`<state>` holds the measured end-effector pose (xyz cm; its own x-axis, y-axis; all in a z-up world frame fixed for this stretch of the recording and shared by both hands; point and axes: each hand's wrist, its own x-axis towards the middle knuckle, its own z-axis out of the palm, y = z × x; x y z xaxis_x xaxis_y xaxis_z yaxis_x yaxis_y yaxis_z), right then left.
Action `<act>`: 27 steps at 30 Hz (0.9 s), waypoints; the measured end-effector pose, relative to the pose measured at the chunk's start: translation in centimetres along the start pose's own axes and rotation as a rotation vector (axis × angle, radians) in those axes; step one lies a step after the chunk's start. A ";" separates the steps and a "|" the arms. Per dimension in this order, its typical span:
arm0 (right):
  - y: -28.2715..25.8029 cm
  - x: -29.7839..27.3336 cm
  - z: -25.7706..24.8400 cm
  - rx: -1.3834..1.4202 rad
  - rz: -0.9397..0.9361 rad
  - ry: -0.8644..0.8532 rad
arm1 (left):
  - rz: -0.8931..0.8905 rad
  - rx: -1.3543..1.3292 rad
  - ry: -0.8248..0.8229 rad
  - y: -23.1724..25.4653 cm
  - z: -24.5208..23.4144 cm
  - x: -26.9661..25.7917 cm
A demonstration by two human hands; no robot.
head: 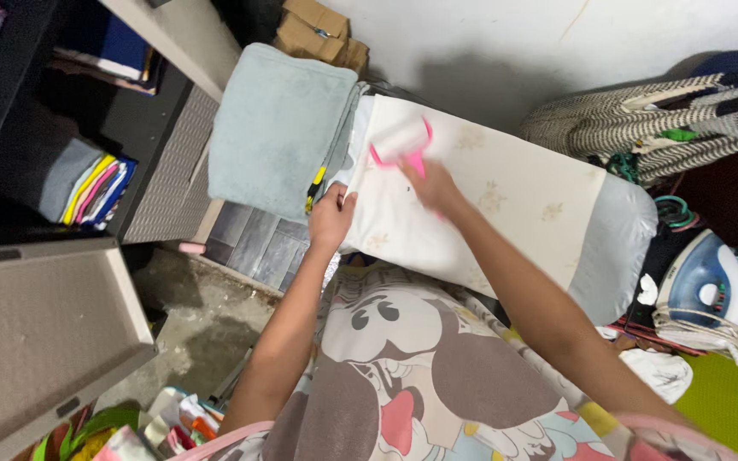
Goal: The person uses a pink lint roller to clean a white cloth laid out on an ironing board. They repeatedly roll the device over the fabric surface to remove lint and debris. The person also briefly rolls the device over a folded grey towel placed nearby on the board.
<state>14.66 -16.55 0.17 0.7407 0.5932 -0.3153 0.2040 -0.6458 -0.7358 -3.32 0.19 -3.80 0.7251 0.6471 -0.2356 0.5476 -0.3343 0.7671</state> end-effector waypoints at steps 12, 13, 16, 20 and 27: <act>6.2 -19.3 -3.4 -0.114 0.329 -0.146 | 0.077 -0.061 0.005 -0.4 -0.5 1.0; 5.7 -16.8 -3.0 -0.109 0.293 -0.138 | 0.076 -0.067 -0.001 -0.6 -0.5 0.8; 2.3 -7.8 -1.3 -0.145 0.150 -0.125 | 0.091 -0.085 -0.015 -0.7 -0.5 1.1; -4.7 -0.4 -0.2 -0.050 0.315 -0.197 | 0.103 -0.064 -0.020 -0.9 -0.9 0.6; -1.6 -7.8 -1.3 -0.106 0.380 -0.203 | 0.179 -0.086 -0.010 -1.0 -0.9 0.9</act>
<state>9.38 -20.77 4.60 0.6370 0.3798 -0.6709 0.0138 -0.8757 -0.4826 -3.55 1.73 -4.28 0.8121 0.5756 -0.0959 0.3716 -0.3834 0.8455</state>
